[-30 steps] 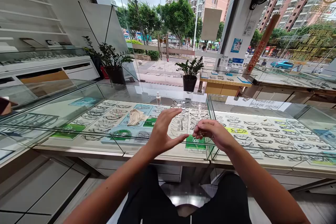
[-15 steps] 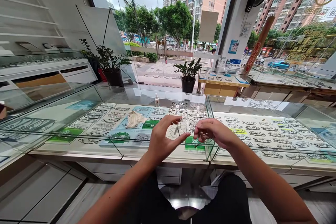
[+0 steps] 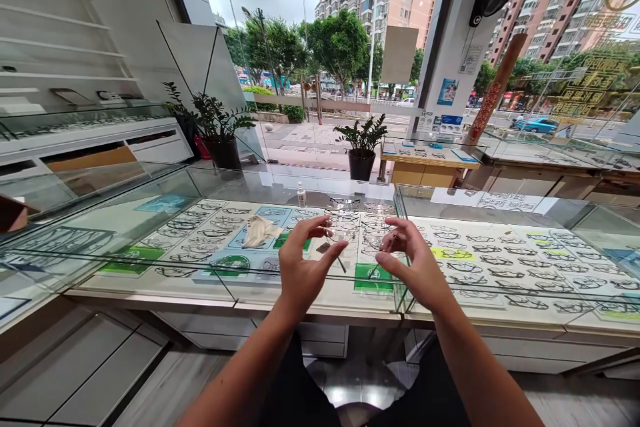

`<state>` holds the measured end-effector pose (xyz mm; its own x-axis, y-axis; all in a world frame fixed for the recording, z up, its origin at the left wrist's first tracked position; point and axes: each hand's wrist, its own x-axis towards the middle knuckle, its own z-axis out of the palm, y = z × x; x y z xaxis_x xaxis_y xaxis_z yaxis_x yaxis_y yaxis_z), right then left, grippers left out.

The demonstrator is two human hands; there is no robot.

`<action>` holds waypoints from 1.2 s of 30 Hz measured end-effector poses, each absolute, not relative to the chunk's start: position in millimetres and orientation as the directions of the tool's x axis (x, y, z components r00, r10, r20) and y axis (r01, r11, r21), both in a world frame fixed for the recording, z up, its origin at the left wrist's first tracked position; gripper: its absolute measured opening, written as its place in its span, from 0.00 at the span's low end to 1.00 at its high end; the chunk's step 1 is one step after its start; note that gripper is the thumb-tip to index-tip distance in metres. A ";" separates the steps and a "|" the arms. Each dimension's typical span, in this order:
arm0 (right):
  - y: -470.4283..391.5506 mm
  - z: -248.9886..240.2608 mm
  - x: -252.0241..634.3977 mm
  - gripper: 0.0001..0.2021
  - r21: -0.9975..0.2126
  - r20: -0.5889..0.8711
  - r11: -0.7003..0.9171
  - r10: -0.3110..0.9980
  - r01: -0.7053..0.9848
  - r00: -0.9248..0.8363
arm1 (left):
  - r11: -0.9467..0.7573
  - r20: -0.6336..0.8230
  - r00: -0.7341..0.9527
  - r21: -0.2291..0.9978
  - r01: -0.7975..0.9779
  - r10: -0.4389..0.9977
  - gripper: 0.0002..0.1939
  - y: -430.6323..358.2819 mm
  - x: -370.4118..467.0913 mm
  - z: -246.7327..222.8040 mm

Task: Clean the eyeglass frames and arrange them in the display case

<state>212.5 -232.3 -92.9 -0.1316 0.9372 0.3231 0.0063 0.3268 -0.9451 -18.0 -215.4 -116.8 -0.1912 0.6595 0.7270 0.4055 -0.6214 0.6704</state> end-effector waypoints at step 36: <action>-207.6 -114.3 220.1 0.26 -0.865 0.486 0.488 0.873 0.117 -0.045 | -0.700 0.924 -0.117 0.354 0.621 0.363 0.25 -213.5 -2.9 -117.4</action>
